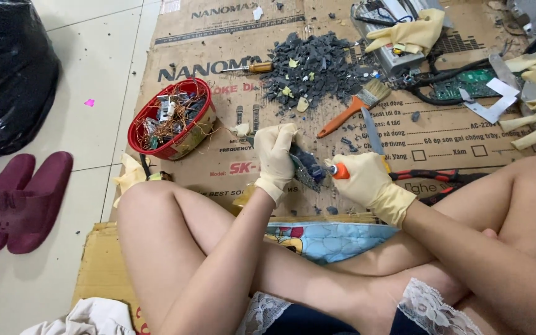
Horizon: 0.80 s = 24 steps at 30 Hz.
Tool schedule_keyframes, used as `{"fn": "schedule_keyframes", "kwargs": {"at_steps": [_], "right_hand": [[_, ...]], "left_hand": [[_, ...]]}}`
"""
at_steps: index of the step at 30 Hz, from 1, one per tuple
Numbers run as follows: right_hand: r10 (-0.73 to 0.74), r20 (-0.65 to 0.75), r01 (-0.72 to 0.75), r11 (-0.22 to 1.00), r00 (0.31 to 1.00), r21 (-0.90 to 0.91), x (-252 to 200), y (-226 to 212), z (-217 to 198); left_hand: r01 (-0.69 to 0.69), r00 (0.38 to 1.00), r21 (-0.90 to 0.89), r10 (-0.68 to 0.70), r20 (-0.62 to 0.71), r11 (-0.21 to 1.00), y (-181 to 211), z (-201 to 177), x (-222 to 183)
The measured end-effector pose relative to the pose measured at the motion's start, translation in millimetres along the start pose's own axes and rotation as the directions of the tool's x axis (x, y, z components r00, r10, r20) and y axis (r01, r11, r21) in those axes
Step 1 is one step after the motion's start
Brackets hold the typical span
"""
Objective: Removing electronic components from a circuit board using pliers and a screwdriver.
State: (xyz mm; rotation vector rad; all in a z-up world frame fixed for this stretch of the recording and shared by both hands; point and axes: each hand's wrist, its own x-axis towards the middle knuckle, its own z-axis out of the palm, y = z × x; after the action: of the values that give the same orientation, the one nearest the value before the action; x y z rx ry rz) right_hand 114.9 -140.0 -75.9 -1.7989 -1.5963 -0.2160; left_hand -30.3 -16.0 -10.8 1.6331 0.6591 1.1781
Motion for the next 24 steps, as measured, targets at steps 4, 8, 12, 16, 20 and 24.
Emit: {"fn": "schedule_keyframes", "kwargs": {"at_steps": [4,8,12,16,20,24], "right_hand": [[0.187,-0.036,-0.184,0.979,0.982,0.086,-2.0,-14.7,-19.4],[0.589,0.142,-0.593,0.805,0.795,-0.018,-9.7,13.2,-24.5],[0.595,0.369,-0.572,0.8,0.714,-0.183,-1.2,-15.5,-41.1],[0.493,0.249,-0.487,0.869,0.833,-0.093,-2.4,-20.6,-43.5],[0.623,0.324,-0.701,0.653,0.712,0.287,-13.2,-41.5,-46.4],[0.564,0.552,-0.785,0.504,0.614,0.36,-19.0,-44.0,-34.8]], "left_hand": [[-0.014,1.0,0.042,0.014,-0.003,0.999,-2.6,-2.2,-0.3],[-0.167,0.983,0.158,0.152,0.102,0.973,2.5,1.5,-18.8],[-0.332,0.943,0.239,0.319,0.094,0.912,-2.8,4.3,-29.0],[-0.349,0.936,0.243,0.347,0.053,0.905,-13.1,1.5,-30.0],[-0.407,0.911,0.323,0.406,0.076,0.854,-21.5,-1.7,-29.9],[-0.45,0.89,0.382,0.438,0.124,0.807,-28.2,-0.2,-32.1]]}}
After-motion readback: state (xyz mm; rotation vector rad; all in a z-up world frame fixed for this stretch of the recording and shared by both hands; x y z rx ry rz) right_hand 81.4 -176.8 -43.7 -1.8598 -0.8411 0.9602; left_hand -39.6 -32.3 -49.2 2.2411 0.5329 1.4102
